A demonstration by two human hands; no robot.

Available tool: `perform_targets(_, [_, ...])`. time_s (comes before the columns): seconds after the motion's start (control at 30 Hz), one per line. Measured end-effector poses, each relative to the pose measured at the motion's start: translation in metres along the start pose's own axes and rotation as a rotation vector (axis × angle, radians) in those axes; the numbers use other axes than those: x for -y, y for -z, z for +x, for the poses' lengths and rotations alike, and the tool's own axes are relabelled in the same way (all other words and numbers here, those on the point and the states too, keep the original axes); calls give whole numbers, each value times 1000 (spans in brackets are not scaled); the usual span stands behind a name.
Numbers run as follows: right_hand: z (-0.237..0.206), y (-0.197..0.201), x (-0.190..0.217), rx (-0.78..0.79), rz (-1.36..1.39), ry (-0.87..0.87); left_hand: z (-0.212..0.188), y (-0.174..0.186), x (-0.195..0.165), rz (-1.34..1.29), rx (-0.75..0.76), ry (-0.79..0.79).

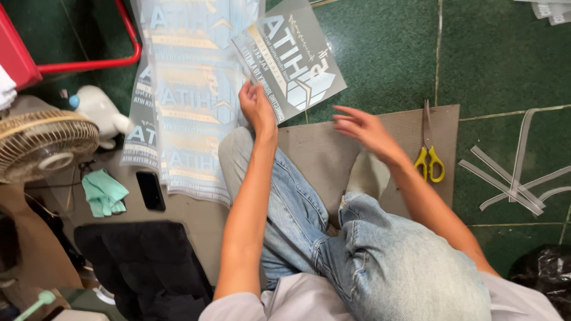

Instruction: The person sits on the floor and uses scissors to trim excess clear backing from printed sticker sheets one at a time, cutting along the edges of each printed design and setting finished sheets aside in a pile.

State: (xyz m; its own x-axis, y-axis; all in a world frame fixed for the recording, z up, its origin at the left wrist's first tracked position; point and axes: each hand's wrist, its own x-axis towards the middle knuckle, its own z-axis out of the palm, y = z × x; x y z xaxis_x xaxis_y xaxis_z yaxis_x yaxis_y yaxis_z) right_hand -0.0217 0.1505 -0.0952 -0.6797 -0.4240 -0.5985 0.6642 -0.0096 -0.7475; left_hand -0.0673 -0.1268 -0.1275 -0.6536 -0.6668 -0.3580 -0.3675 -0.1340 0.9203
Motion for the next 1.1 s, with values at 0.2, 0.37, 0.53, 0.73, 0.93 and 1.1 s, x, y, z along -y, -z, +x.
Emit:
perform_targets(0.2, [74,-43,10,-200,163,124,-2,10,15,-40,-38,8])
perform_targets(0.37, [75,6,19,-533,83,224,-13,-1,20,-15,157,62])
perform_targets(0.53, [44,80,27,-669,260,358,-41,-41,36,139,631,361])
perform_targets(0.73, [30,96,46,-637,269,371,-65,-107,51,79,788,458])
perform_targets(0.93, [-13,93,27,-724,-226,279,-65,-139,66,43,646,501])
perform_targets(1.1, [-43,99,-11,-781,-195,275,-67,-154,60,43,500,319])
